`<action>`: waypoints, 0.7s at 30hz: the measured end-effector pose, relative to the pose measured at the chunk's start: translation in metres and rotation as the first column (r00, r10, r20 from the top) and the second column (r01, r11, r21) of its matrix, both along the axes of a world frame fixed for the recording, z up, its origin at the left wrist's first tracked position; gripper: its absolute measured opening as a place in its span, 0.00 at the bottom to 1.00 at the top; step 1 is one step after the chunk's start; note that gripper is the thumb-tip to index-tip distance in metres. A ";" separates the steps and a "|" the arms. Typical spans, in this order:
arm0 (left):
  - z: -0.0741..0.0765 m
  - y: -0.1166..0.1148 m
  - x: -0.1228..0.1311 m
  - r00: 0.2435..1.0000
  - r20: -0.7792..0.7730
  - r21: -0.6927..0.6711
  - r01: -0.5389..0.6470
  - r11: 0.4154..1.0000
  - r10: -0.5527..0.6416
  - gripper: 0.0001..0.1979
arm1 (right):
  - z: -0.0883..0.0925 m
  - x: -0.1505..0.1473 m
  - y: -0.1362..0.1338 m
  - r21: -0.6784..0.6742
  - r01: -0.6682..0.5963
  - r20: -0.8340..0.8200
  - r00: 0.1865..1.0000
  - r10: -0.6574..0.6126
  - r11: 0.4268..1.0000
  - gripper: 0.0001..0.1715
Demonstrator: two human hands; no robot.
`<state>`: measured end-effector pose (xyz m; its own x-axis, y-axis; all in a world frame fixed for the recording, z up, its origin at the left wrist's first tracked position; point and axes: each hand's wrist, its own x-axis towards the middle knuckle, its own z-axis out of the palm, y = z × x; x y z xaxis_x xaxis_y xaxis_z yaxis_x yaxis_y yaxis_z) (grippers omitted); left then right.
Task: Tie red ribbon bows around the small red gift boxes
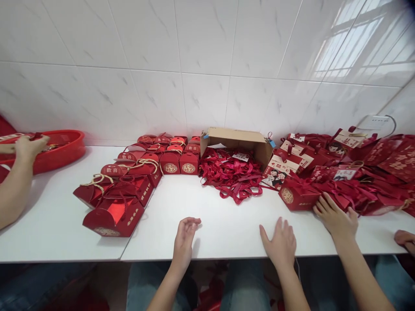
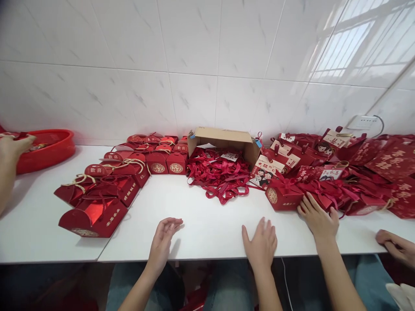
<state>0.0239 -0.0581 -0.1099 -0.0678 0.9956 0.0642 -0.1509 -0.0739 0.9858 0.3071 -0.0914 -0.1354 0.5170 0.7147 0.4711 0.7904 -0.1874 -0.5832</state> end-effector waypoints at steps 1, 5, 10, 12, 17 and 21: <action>0.001 0.000 0.000 1.000 -0.009 0.000 -0.005 1.000 0.005 0.13 | -0.005 -0.001 0.000 -0.078 0.026 0.061 0.998 -0.022 0.997 0.37; 0.004 0.000 0.002 0.999 -0.035 -0.004 -0.033 0.999 0.033 0.14 | -0.010 -0.009 -0.001 -0.358 0.157 0.222 0.972 -0.079 0.920 0.35; 0.007 -0.001 0.000 0.988 -0.155 -0.023 0.013 1.000 -0.016 0.13 | -0.002 -0.010 -0.001 -0.457 0.200 0.278 0.958 -0.075 0.867 0.35; 0.008 -0.001 0.001 0.980 -0.198 -0.021 0.031 0.999 -0.034 0.12 | 0.001 -0.008 0.005 -0.481 0.186 0.256 0.964 -0.066 0.857 0.35; 0.011 -0.008 0.001 0.935 -0.353 0.075 0.005 0.997 0.022 0.10 | 0.016 -0.018 0.036 -0.489 -0.137 0.121 0.967 0.222 0.862 0.31; 0.027 -0.014 -0.041 0.693 -0.521 0.449 -0.275 0.850 0.499 0.09 | 0.027 -0.040 0.059 -0.461 -0.394 0.038 0.886 0.462 0.795 0.34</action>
